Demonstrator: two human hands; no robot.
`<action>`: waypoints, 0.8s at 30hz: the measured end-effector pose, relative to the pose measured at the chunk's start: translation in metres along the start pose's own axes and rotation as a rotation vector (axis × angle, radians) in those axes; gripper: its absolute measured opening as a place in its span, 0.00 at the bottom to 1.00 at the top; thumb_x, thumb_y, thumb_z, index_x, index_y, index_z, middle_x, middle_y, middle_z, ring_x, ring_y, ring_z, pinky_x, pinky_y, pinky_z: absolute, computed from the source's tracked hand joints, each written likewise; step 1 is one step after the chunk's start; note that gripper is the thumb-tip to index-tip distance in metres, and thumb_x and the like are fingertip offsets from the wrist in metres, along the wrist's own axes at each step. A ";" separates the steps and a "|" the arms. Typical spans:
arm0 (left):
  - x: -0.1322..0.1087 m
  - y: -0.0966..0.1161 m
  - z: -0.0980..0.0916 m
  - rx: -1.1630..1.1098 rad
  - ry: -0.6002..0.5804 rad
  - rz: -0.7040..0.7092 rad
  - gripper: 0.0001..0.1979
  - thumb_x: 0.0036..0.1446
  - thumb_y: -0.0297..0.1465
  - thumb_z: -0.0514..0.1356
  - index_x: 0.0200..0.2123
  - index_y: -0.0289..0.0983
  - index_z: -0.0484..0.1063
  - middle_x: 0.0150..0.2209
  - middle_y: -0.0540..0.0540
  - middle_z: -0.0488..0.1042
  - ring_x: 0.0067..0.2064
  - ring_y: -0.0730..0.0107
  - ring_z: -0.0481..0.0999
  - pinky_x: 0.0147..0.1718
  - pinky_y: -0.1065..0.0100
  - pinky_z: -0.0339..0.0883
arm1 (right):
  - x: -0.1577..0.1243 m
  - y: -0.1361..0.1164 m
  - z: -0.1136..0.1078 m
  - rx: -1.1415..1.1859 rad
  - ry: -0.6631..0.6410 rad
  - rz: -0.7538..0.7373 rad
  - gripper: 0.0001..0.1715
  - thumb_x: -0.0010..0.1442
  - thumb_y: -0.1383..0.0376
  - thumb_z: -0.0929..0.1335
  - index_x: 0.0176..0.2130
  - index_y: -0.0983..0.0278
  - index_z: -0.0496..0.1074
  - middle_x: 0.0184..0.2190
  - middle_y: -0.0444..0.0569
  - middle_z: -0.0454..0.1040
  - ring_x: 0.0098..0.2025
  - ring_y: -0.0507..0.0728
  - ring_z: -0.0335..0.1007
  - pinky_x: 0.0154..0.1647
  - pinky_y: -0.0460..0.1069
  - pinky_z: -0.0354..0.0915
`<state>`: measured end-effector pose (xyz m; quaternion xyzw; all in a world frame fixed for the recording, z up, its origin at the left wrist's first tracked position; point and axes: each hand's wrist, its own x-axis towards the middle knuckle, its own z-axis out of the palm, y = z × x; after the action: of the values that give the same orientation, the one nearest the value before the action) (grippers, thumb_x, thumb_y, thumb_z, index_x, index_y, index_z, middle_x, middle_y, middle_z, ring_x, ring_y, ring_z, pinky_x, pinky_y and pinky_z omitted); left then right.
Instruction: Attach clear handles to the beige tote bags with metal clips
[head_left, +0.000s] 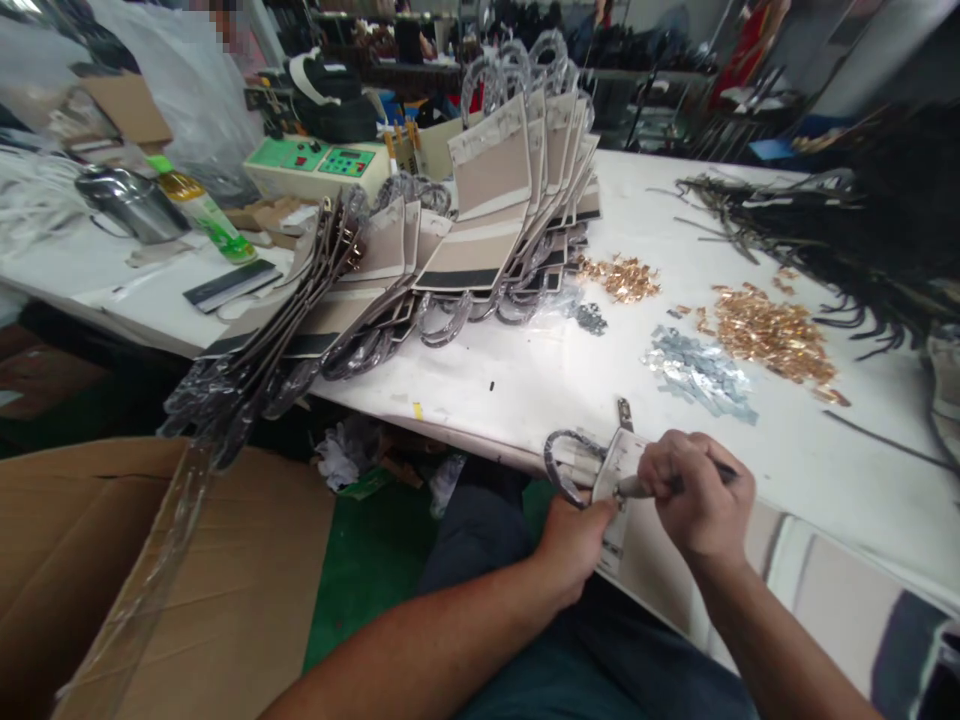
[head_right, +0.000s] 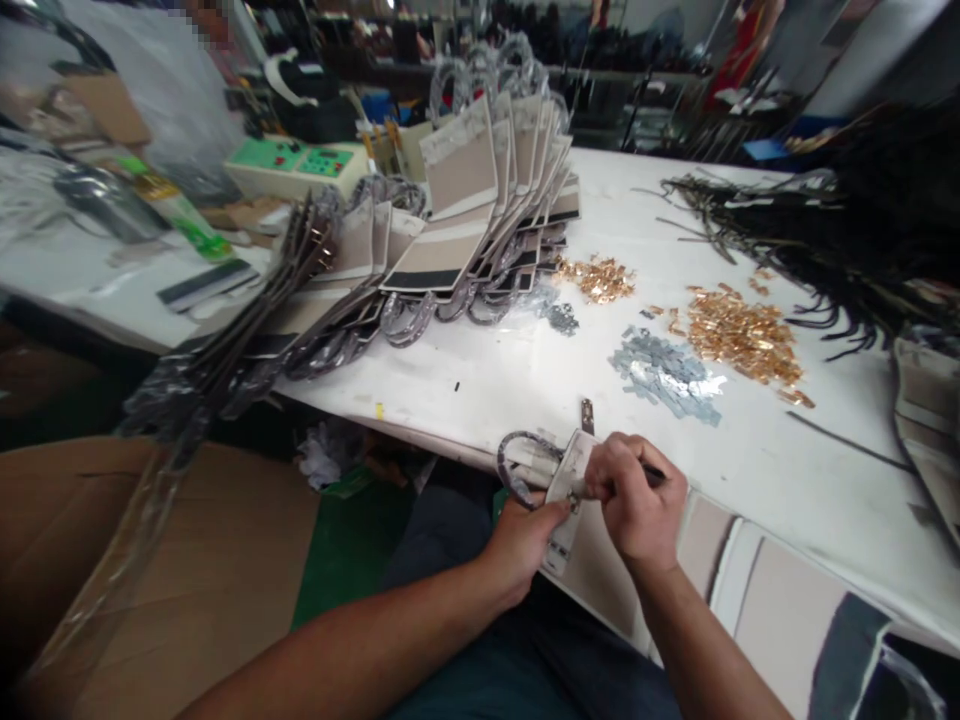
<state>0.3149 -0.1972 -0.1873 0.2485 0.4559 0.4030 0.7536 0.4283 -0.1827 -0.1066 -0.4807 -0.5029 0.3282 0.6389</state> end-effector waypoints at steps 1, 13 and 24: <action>0.000 0.001 0.000 -0.004 -0.009 -0.002 0.16 0.48 0.40 0.70 0.34 0.32 0.84 0.33 0.41 0.83 0.35 0.61 0.80 0.36 0.66 0.72 | -0.002 0.005 -0.005 0.021 -0.004 0.039 0.27 0.72 0.58 0.70 0.24 0.59 0.60 0.19 0.39 0.60 0.20 0.52 0.57 0.21 0.48 0.58; -0.008 0.007 -0.004 -0.044 -0.061 -0.160 0.28 0.41 0.47 0.76 0.38 0.30 0.82 0.36 0.36 0.84 0.41 0.49 0.84 0.40 0.60 0.74 | 0.012 0.042 -0.080 -1.108 -0.283 0.127 0.19 0.67 0.47 0.69 0.49 0.50 0.83 0.46 0.42 0.82 0.42 0.61 0.80 0.41 0.53 0.69; -0.032 0.060 -0.046 1.000 0.222 0.847 0.29 0.70 0.40 0.59 0.70 0.41 0.62 0.68 0.36 0.68 0.66 0.50 0.71 0.65 0.48 0.67 | -0.001 0.051 -0.068 -1.362 -0.300 0.070 0.16 0.77 0.52 0.65 0.57 0.47 0.80 0.48 0.43 0.80 0.37 0.59 0.81 0.30 0.50 0.62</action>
<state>0.2423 -0.1904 -0.1482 0.6828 0.5259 0.4276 0.2726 0.4969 -0.1866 -0.1575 -0.7399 -0.6636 0.0228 0.1079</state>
